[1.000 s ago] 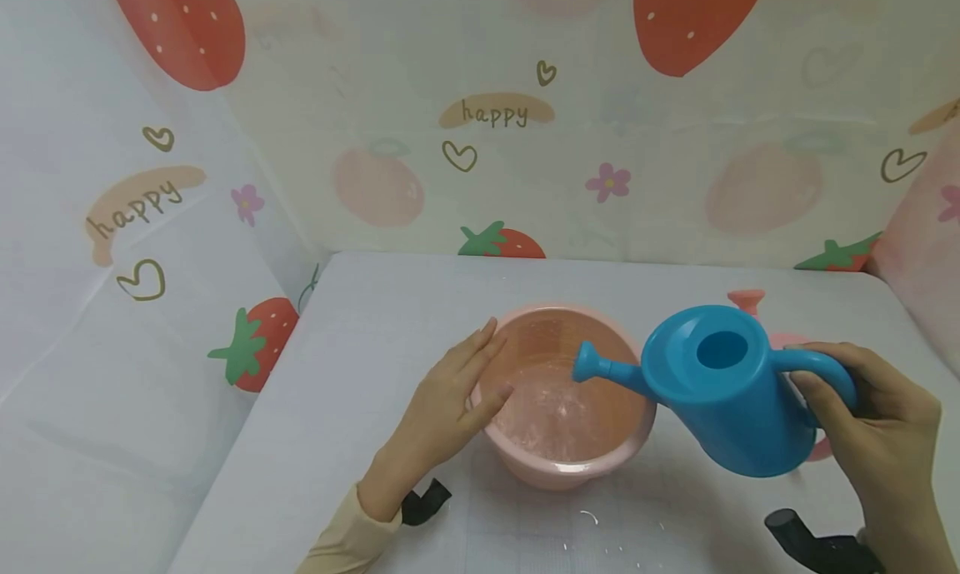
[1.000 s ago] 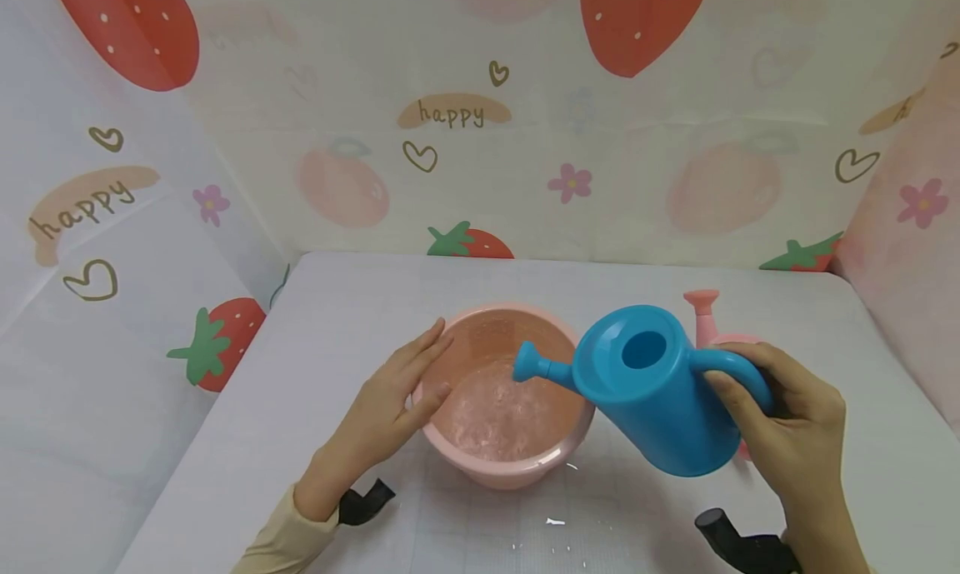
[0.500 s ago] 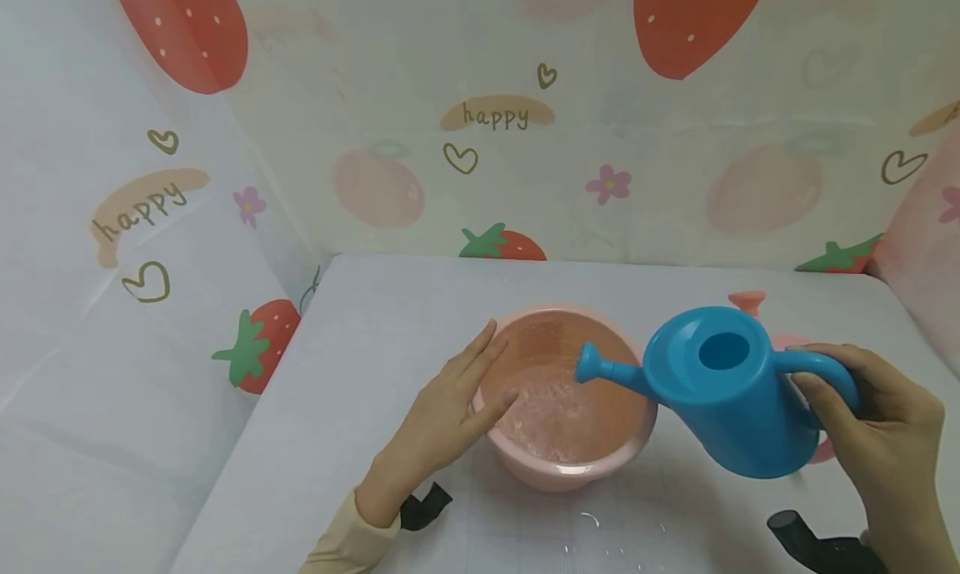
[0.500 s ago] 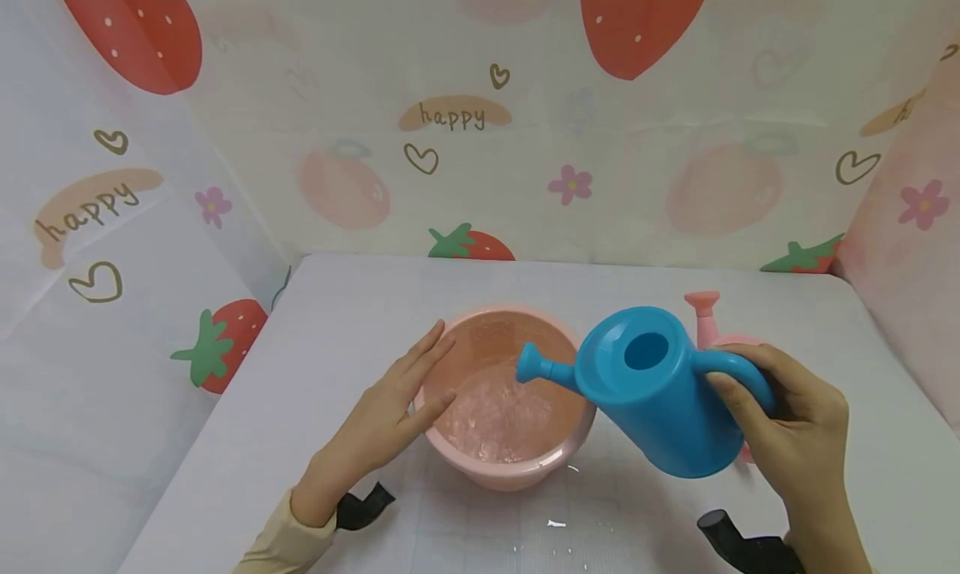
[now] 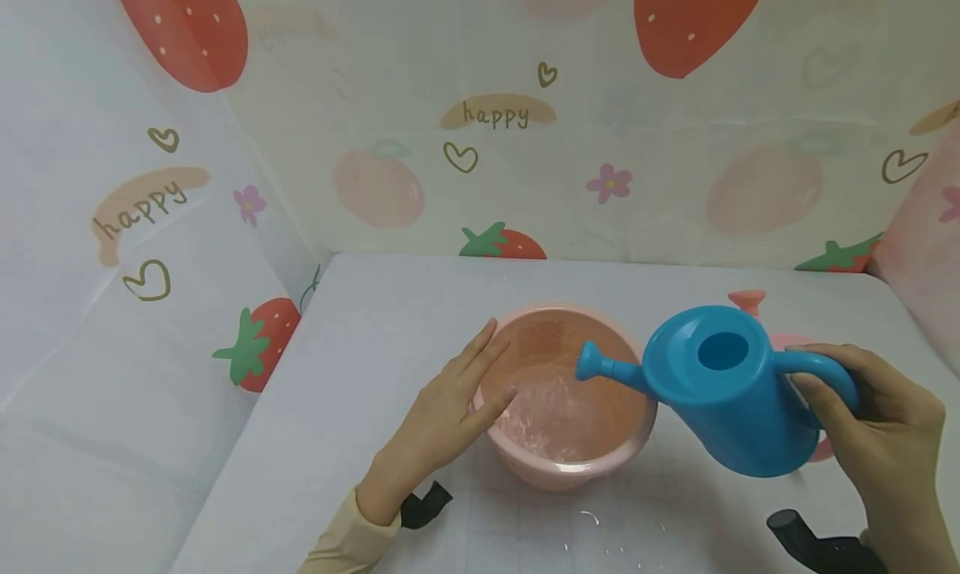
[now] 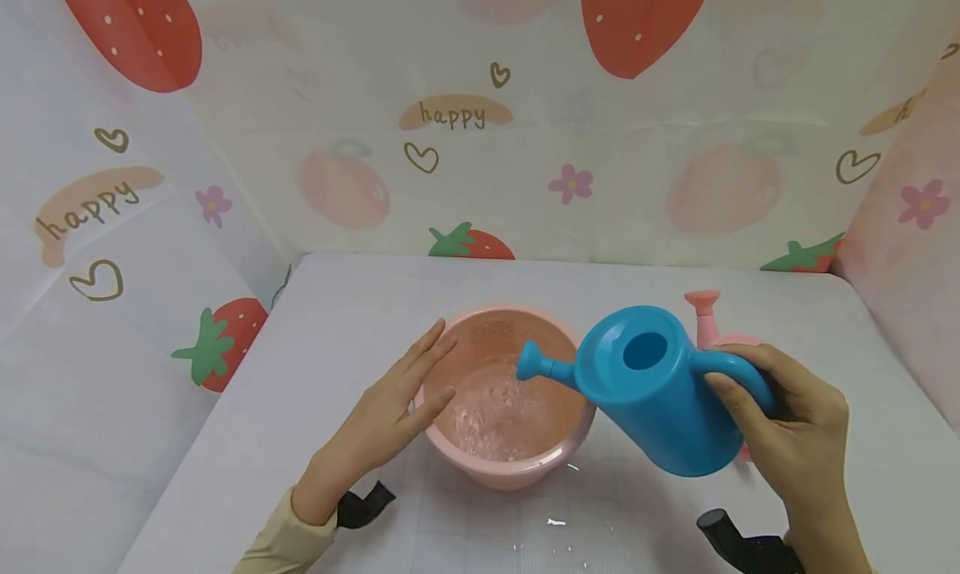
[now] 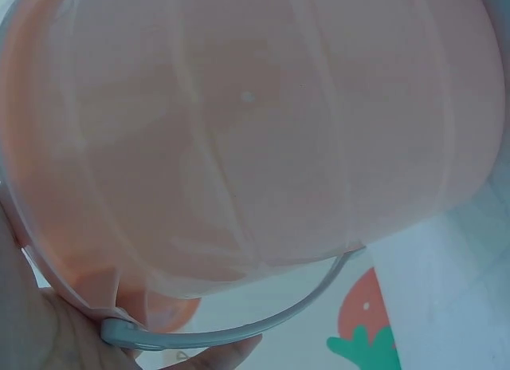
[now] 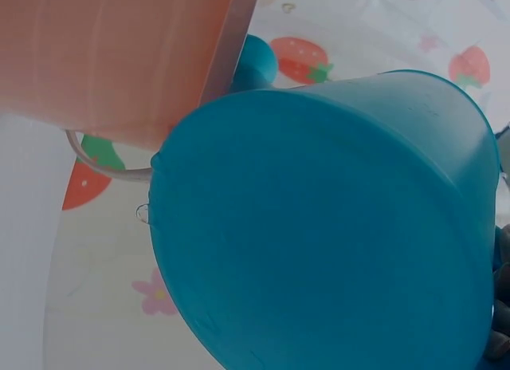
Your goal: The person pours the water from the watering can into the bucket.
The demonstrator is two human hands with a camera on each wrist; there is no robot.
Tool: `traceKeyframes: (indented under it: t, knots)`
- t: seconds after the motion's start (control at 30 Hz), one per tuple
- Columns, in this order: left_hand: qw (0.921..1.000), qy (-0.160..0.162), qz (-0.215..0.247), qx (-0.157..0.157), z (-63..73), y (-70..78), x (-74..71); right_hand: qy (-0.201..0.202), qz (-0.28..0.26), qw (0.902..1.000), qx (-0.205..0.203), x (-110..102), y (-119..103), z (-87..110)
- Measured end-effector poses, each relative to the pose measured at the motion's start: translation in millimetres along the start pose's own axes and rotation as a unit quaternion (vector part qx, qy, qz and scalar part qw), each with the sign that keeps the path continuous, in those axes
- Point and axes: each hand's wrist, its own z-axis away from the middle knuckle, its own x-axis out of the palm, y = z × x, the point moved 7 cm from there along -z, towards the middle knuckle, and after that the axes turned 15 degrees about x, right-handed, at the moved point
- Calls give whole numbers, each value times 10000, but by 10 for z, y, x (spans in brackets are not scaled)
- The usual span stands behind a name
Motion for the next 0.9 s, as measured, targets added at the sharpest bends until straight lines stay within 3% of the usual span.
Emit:
traceKeyframes:
  t: [0.9]
  knots:
    - [9995,83,314,-65,-7,-11,21,9,69,9999,74,-4,-9,15]
